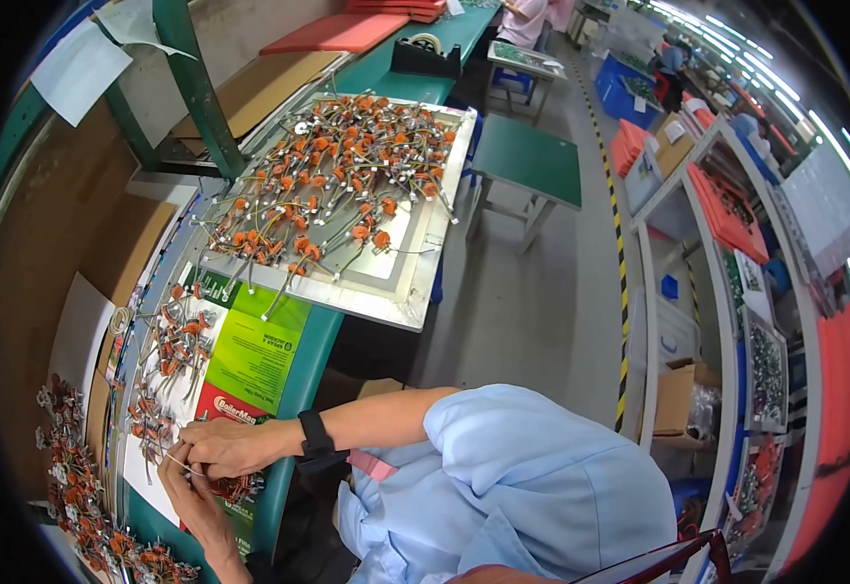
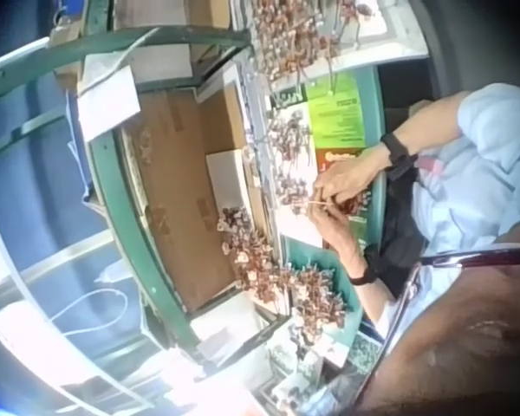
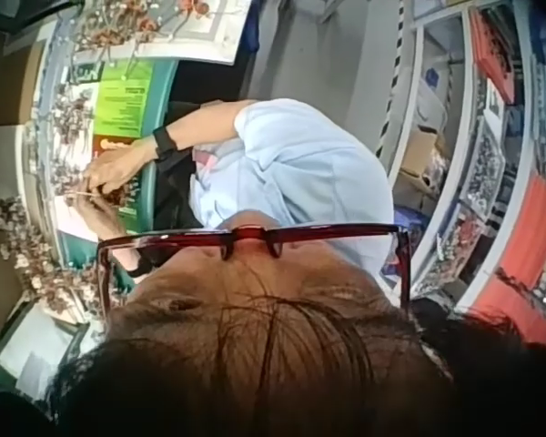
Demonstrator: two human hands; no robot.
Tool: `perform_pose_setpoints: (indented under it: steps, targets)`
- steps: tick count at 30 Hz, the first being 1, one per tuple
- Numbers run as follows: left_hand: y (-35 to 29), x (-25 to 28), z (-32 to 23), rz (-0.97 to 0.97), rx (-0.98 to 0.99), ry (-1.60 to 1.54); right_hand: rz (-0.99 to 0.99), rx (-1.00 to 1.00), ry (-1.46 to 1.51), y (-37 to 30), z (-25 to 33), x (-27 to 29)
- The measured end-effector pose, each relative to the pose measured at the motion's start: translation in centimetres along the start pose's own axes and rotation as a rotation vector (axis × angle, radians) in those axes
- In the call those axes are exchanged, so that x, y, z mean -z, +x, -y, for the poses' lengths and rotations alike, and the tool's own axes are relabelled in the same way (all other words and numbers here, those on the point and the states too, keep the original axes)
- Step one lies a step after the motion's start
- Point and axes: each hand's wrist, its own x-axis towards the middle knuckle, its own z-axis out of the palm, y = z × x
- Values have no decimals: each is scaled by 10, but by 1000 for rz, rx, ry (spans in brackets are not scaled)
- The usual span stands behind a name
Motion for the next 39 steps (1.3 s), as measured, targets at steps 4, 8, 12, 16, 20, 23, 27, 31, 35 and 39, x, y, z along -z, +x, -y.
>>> perform_pose_setpoints:
  steps: [4, 8, 12, 16, 20, 23, 27, 31, 35, 39]
  targets:
    - [1, -1, 12, 13, 48, -53, -70, -25, 23, -1, -6, -8]
    - [1, -4, 18, -1, 2, -74, -145, -15, 62, 0, -6, -12]
    - [-4, -9, 20, -3, 78, -131, -198, 34, 75, -1, -7, -13]
    - [-3, -9, 18, -11, 153, -217, -215, -40, 234, -5, 11, -1]
    - [-6, -15, 18, -87, 172, -196, -283, -163, 349, -6, 7, 0]
    - [-9, -13, 24, -72, 155, -202, -334, -367, 583, -4, 6, 3]
    - [-6, -14, 15, -84, 150, -79, -372, -499, 779, -4, -7, 1]
    - [-6, -14, 18, -18, 262, -41, -369, -371, 473, -2, -8, 10]
    - [-19, 0, 33, -5, 340, -130, -181, -665, 1171, 1, 17, 20]
    - [-13, -13, 38, -31, 189, -158, -468, -345, 905, 4, 6, -2]
